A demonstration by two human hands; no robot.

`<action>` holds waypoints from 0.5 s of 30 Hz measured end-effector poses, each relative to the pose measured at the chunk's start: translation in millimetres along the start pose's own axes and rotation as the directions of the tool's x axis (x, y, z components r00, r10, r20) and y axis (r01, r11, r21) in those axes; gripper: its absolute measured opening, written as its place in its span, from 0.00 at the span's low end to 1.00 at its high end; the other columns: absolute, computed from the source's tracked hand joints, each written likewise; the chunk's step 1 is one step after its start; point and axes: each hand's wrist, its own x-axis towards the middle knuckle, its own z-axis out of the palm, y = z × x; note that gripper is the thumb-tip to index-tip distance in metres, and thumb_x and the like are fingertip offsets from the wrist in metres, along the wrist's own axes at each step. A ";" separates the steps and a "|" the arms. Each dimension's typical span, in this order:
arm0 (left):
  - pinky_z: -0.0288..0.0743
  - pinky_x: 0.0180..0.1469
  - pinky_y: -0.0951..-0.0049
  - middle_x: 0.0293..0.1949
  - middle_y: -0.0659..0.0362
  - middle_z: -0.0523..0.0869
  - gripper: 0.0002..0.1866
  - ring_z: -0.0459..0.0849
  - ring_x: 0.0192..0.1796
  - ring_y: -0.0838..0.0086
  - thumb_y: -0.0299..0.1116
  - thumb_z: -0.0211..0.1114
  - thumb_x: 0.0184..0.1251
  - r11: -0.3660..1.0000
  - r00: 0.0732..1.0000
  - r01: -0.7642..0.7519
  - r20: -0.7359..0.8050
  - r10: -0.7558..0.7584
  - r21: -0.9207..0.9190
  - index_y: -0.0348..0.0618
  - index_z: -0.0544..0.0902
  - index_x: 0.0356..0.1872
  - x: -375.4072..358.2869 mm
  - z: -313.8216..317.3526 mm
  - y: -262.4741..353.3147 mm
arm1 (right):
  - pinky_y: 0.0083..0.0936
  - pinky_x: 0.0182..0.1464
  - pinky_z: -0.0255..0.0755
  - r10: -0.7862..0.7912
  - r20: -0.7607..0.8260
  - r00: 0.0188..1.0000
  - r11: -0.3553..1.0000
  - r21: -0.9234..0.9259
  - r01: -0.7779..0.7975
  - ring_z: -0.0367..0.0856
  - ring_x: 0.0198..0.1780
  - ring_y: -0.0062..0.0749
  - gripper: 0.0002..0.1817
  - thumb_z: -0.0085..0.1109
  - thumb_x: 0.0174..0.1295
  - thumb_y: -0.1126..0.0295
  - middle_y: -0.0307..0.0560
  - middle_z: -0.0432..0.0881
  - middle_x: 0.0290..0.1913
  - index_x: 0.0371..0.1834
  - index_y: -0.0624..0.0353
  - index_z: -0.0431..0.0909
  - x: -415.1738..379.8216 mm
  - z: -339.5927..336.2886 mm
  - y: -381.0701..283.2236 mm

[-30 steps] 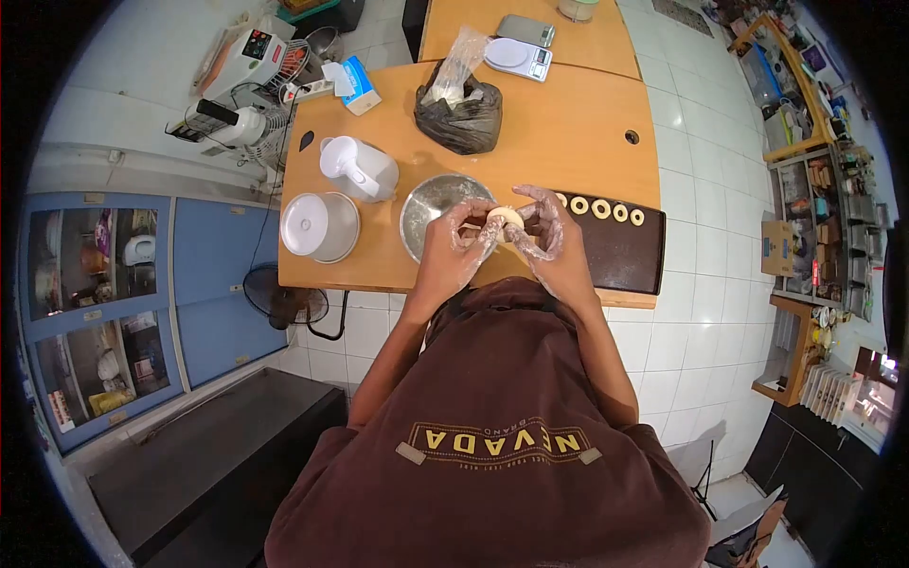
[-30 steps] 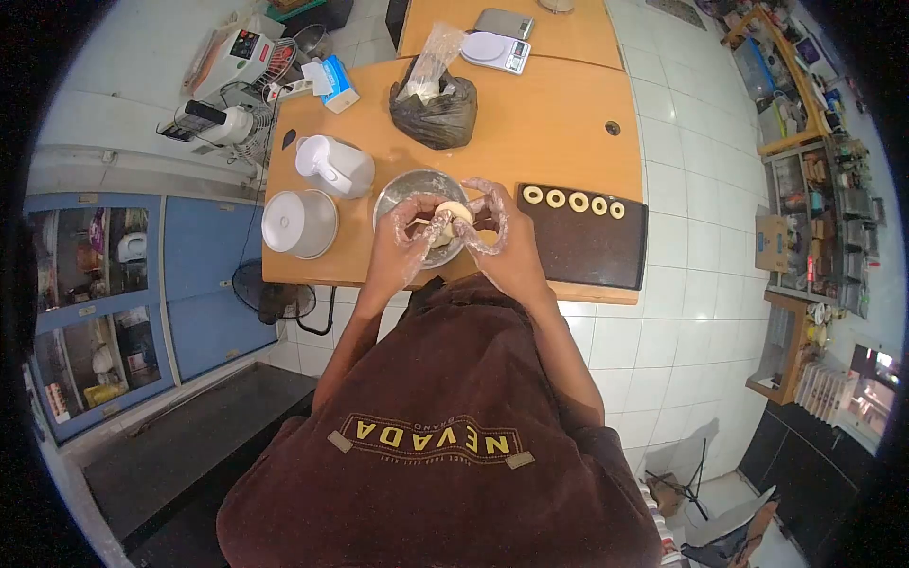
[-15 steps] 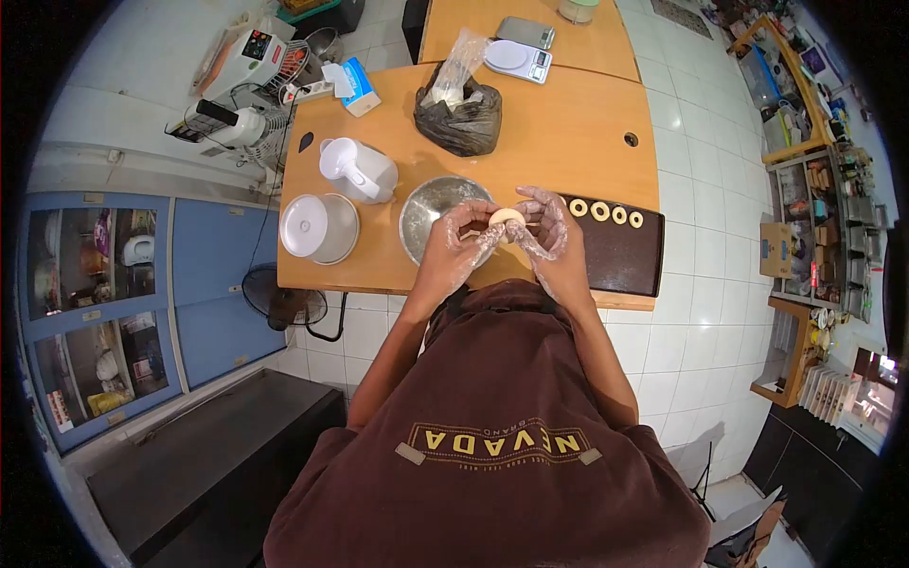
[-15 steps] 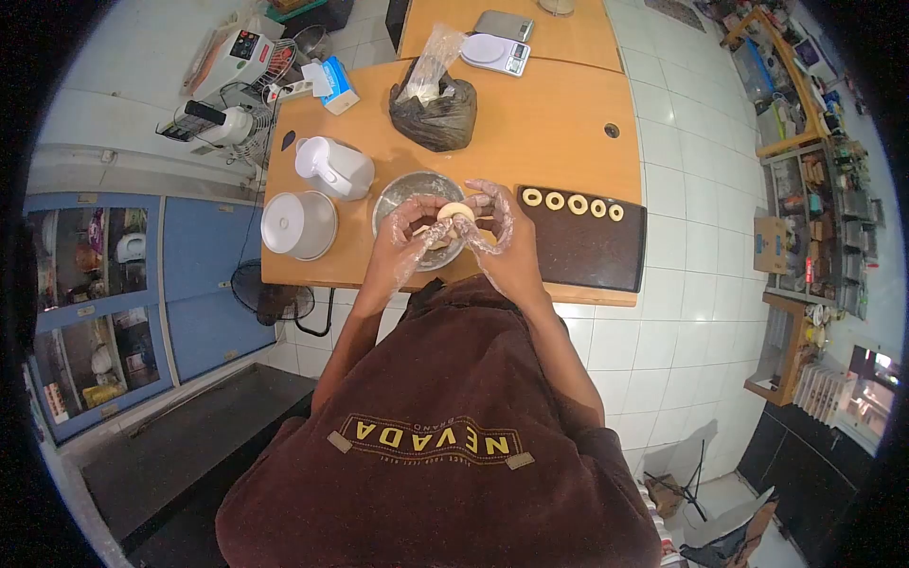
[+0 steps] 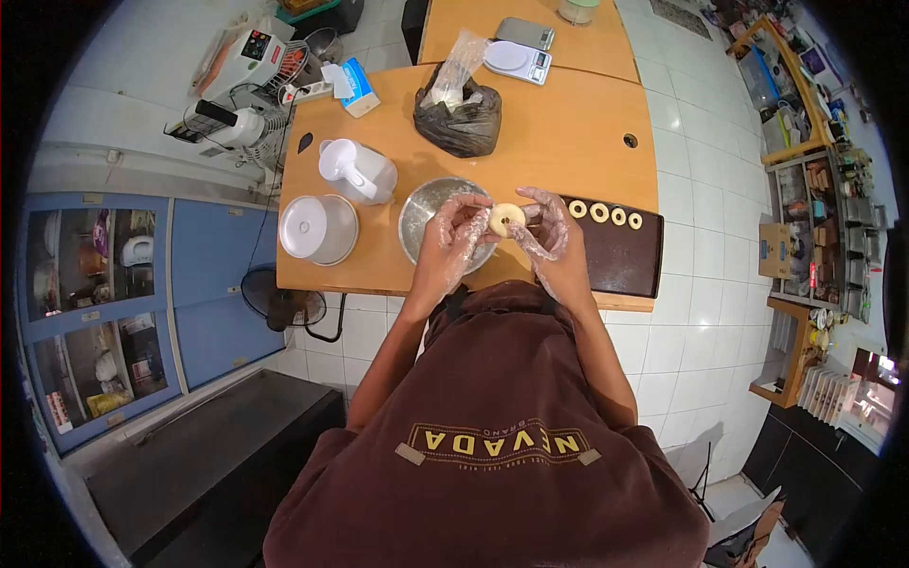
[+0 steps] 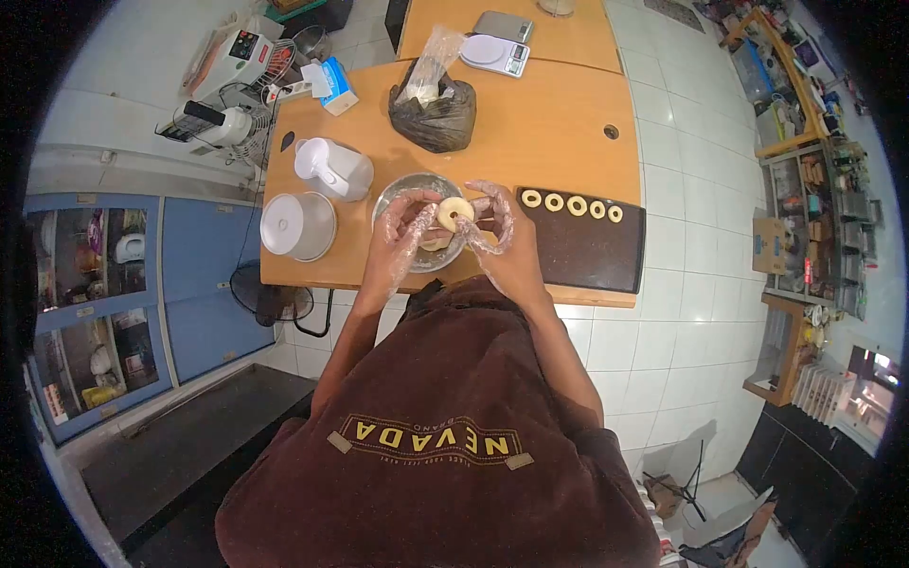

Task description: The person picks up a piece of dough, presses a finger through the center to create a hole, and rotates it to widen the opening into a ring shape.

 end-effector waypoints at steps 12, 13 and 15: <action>0.84 0.57 0.73 0.51 0.52 0.87 0.19 0.86 0.55 0.73 0.24 0.70 0.73 0.965 0.999 -0.017 0.036 0.008 0.262 0.25 0.79 0.60 -1.7 -8.8 -1.5 | 0.27 0.56 0.79 -0.018 -0.008 1.000 0.999 -0.031 0.018 0.83 0.47 0.22 0.24 0.69 0.68 0.78 0.44 0.86 0.46 0.67 0.62 0.76 -0.5 0.2 -1.0; 0.84 0.57 0.73 0.51 0.52 0.87 0.19 0.86 0.55 0.73 0.25 0.69 0.73 0.965 1.000 0.003 0.023 -0.010 0.264 0.25 0.79 0.60 -2.2 -6.5 2.7 | 0.28 0.56 0.79 -0.010 -0.008 1.000 1.000 -0.021 0.010 0.83 0.47 0.22 0.24 0.68 0.68 0.78 0.45 0.86 0.46 0.67 0.62 0.76 -0.8 0.4 -1.8; 0.84 0.57 0.73 0.51 0.52 0.87 0.19 0.87 0.55 0.73 0.25 0.69 0.73 0.974 1.000 0.012 0.016 -0.016 0.228 0.26 0.80 0.60 -2.0 -4.7 3.3 | 0.28 0.56 0.79 -0.004 -0.007 1.000 1.000 -0.021 0.003 0.83 0.47 0.22 0.24 0.68 0.68 0.78 0.45 0.86 0.46 0.67 0.62 0.76 -1.2 0.2 -3.7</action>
